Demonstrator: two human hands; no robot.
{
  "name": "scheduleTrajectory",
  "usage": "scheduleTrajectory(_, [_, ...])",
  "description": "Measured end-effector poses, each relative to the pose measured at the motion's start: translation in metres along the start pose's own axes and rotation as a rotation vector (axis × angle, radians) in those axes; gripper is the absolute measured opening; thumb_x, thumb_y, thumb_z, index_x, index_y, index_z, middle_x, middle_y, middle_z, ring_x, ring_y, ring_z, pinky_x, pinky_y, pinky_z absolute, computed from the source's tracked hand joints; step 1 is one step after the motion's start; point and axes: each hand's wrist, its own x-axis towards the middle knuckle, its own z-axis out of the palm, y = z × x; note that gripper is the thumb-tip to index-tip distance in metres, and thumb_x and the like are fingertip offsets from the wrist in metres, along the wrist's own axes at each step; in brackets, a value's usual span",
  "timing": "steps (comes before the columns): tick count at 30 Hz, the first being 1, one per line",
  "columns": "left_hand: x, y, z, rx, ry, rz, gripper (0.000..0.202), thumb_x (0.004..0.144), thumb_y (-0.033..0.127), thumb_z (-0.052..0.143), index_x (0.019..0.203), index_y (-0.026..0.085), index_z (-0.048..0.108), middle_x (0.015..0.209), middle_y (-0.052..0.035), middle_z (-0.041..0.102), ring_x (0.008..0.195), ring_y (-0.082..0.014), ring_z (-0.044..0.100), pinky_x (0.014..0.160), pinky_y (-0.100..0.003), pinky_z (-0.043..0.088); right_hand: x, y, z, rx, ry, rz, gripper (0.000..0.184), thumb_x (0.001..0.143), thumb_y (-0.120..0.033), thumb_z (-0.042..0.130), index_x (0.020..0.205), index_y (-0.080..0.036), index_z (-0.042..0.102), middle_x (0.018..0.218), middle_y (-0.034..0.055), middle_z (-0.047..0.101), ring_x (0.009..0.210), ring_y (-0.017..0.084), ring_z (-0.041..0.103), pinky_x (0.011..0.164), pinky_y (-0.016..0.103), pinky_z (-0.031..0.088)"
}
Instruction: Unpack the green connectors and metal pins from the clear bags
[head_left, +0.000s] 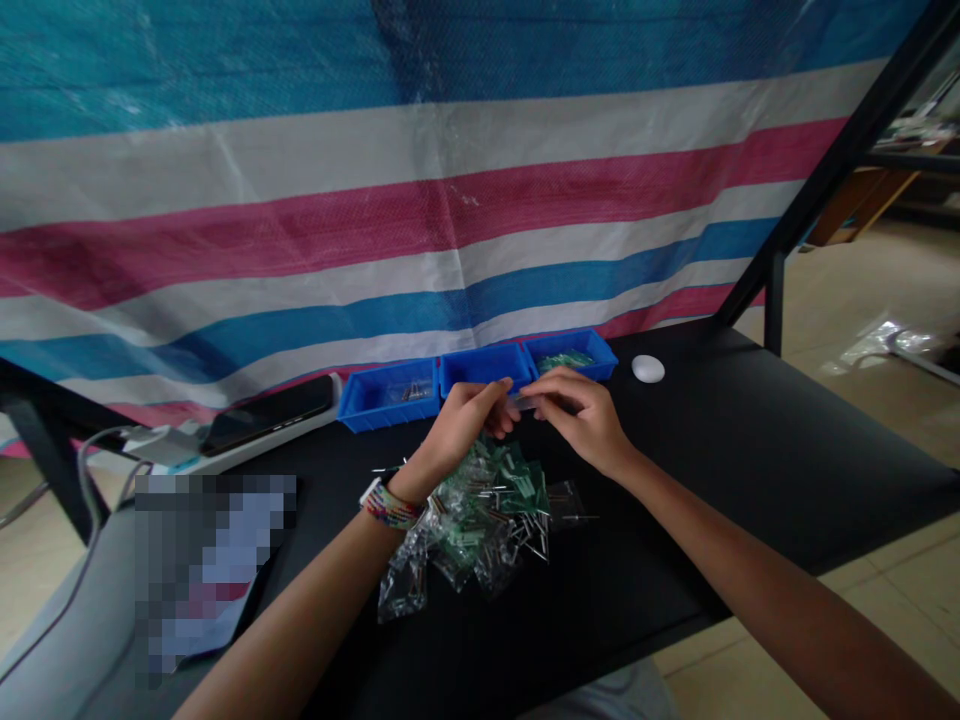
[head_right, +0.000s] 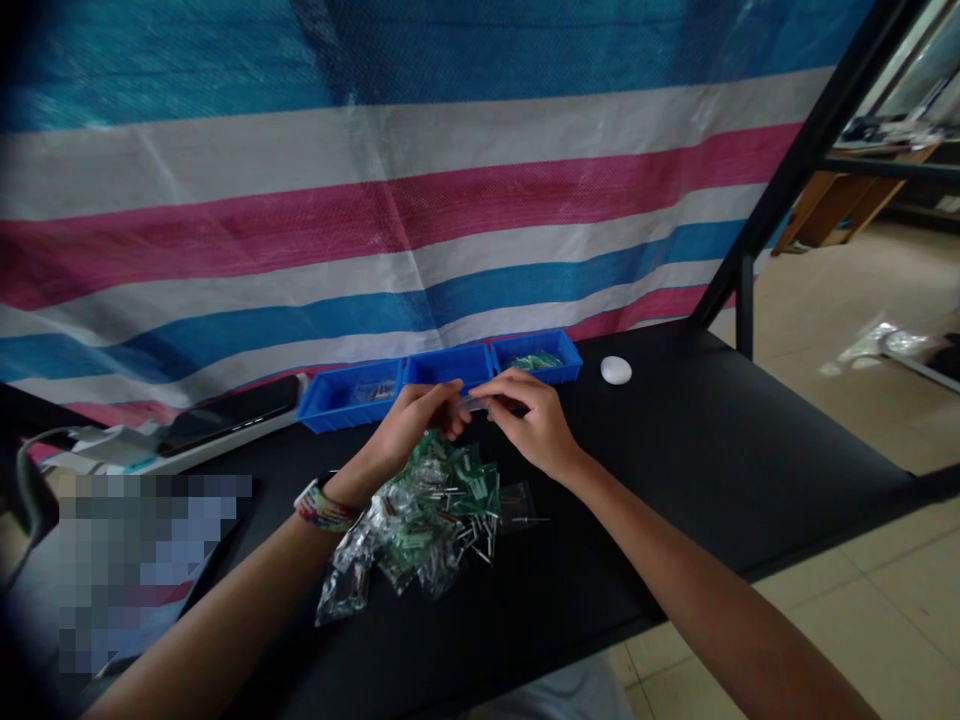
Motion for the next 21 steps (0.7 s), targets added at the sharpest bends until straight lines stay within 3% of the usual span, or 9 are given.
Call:
scheduleTrajectory(5, [-0.001, 0.0, 0.004, -0.101, 0.002, 0.048, 0.025, 0.086, 0.042, 0.072, 0.08, 0.017, 0.073, 0.077, -0.0042, 0.073, 0.065, -0.015, 0.07, 0.06, -0.025, 0.048, 0.0, 0.002, 0.0, -0.038, 0.026, -0.054, 0.017, 0.099, -0.028, 0.068, 0.095, -0.029, 0.084, 0.105, 0.007, 0.074, 0.096, 0.024, 0.07, 0.076, 0.038, 0.057])
scheduleTrajectory(8, [-0.002, 0.002, 0.004, -0.107, 0.018, 0.096, 0.024, 0.086, 0.042, 0.074, 0.082, 0.018, 0.072, 0.076, -0.0028, 0.072, 0.067, -0.0152, 0.07, 0.062, -0.025, 0.049, 0.0, 0.006, 0.001, 0.076, 0.055, 0.056, 0.017, 0.097, -0.032, 0.07, 0.109, -0.029, 0.082, 0.115, 0.0069, 0.072, 0.088, 0.02, 0.07, 0.07, 0.035, 0.058])
scheduleTrajectory(12, [-0.003, 0.004, 0.003, -0.075, 0.042, 0.145, 0.024, 0.088, 0.042, 0.072, 0.081, 0.019, 0.07, 0.074, -0.0022, 0.07, 0.068, -0.0155, 0.07, 0.063, -0.025, 0.049, 0.001, 0.01, -0.002, 0.317, 0.067, 0.275, 0.043, 0.091, -0.041, 0.077, 0.131, -0.027, 0.07, 0.104, 0.0036, 0.072, 0.071, 0.015, 0.07, 0.061, 0.03, 0.061])
scheduleTrajectory(16, [-0.003, 0.004, 0.003, -0.024, 0.051, 0.186, 0.023, 0.088, 0.041, 0.07, 0.082, 0.019, 0.071, 0.076, -0.0025, 0.07, 0.07, -0.0161, 0.07, 0.063, -0.025, 0.05, 0.003, 0.009, -0.003, 0.417, -0.012, 0.4, 0.04, 0.089, -0.049, 0.079, 0.117, -0.022, 0.071, 0.083, 0.0, 0.069, 0.066, 0.016, 0.071, 0.058, 0.028, 0.062])
scheduleTrajectory(21, [-0.004, 0.006, 0.004, 0.026, 0.041, 0.22, 0.025, 0.09, 0.041, 0.069, 0.079, 0.018, 0.072, 0.074, -0.003, 0.07, 0.07, -0.016, 0.068, 0.063, -0.026, 0.049, 0.002, 0.01, 0.002, 0.41, -0.033, 0.408, 0.035, 0.081, -0.049, 0.088, 0.093, -0.02, 0.07, 0.073, -0.0015, 0.069, 0.06, 0.014, 0.068, 0.057, 0.028, 0.06])
